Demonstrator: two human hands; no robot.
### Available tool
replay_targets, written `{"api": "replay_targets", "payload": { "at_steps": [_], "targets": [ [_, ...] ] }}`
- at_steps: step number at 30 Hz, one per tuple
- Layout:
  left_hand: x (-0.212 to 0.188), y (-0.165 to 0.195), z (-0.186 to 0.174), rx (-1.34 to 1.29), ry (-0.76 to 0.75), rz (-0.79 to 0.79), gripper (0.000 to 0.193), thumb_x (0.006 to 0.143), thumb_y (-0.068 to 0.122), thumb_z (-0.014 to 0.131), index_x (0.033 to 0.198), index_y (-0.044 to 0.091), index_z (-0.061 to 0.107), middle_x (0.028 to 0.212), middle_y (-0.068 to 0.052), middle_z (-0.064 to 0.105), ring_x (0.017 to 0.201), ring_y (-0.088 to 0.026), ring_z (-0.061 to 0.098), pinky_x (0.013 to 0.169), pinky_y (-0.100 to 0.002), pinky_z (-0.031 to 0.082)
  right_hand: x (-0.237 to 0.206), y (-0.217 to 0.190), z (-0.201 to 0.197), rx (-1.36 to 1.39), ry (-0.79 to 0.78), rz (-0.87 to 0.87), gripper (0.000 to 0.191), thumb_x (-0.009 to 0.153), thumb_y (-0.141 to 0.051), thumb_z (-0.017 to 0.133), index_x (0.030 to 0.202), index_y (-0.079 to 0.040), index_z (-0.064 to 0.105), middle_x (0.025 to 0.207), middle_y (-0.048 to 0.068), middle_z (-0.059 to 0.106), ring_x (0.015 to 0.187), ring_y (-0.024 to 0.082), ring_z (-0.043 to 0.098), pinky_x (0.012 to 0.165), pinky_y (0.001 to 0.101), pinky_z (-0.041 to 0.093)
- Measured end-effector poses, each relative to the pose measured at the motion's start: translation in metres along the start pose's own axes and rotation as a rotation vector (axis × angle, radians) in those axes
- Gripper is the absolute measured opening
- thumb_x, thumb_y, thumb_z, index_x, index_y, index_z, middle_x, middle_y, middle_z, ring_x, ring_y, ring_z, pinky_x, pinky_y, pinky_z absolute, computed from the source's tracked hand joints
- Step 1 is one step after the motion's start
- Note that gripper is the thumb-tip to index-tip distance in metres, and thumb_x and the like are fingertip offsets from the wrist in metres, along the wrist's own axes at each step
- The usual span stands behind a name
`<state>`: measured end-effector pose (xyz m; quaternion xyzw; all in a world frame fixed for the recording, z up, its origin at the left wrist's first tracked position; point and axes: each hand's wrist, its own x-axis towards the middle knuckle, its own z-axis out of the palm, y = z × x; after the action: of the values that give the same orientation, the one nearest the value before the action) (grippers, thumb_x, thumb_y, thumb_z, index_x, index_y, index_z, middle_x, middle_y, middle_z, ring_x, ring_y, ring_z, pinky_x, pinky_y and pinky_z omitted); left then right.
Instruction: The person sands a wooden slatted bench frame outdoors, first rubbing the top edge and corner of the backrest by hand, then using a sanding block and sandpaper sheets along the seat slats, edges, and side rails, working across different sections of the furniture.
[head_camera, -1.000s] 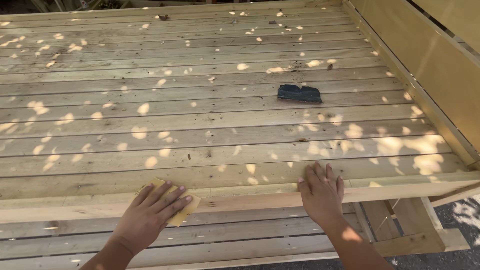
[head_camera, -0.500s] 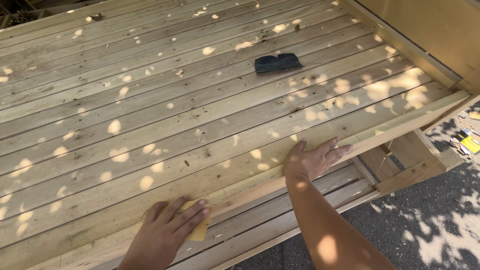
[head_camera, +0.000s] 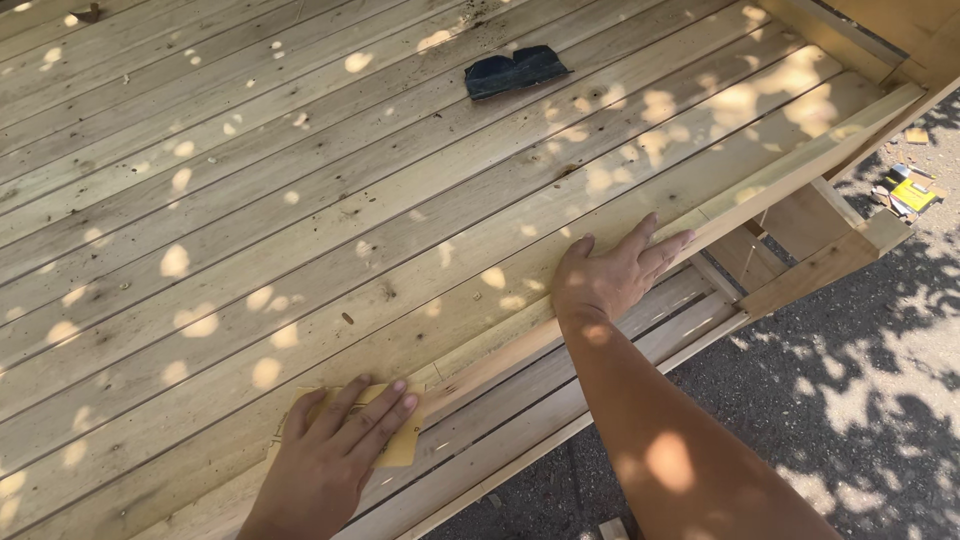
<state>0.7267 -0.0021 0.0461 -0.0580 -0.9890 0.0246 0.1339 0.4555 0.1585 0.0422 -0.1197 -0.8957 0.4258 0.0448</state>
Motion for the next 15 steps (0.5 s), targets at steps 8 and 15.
{"api": "replay_targets", "payload": {
  "at_steps": [8, 15],
  "targets": [
    [0.020, 0.015, 0.013, -0.018, -0.066, -0.011, 0.065, 0.087, 0.017, 0.057, 0.151, 0.021, 0.045, 0.154, 0.003, 0.048, 0.134, -0.029, 0.047, 0.104, -0.058, 0.033, 0.000, 0.006, 0.002, -0.012, 0.006, -0.048, 0.086, 0.093, -0.023, 0.064, 0.162, -0.003, 0.017, 0.167, 0.026, -0.014, 0.157, 0.043, -0.005, 0.127, 0.0465, 0.011],
    [0.020, 0.020, 0.016, 0.028, -0.082, -0.008, 0.064, 0.086, 0.020, 0.059, 0.149, 0.020, 0.046, 0.155, 0.007, 0.046, 0.131, -0.030, 0.047, 0.103, -0.060, 0.034, 0.001, 0.002, 0.001, -0.017, 0.010, -0.013, 0.085, 0.092, -0.023, 0.065, 0.162, -0.006, 0.019, 0.168, 0.022, -0.013, 0.158, 0.040, -0.006, 0.128, 0.0450, 0.010]
  ]
}}
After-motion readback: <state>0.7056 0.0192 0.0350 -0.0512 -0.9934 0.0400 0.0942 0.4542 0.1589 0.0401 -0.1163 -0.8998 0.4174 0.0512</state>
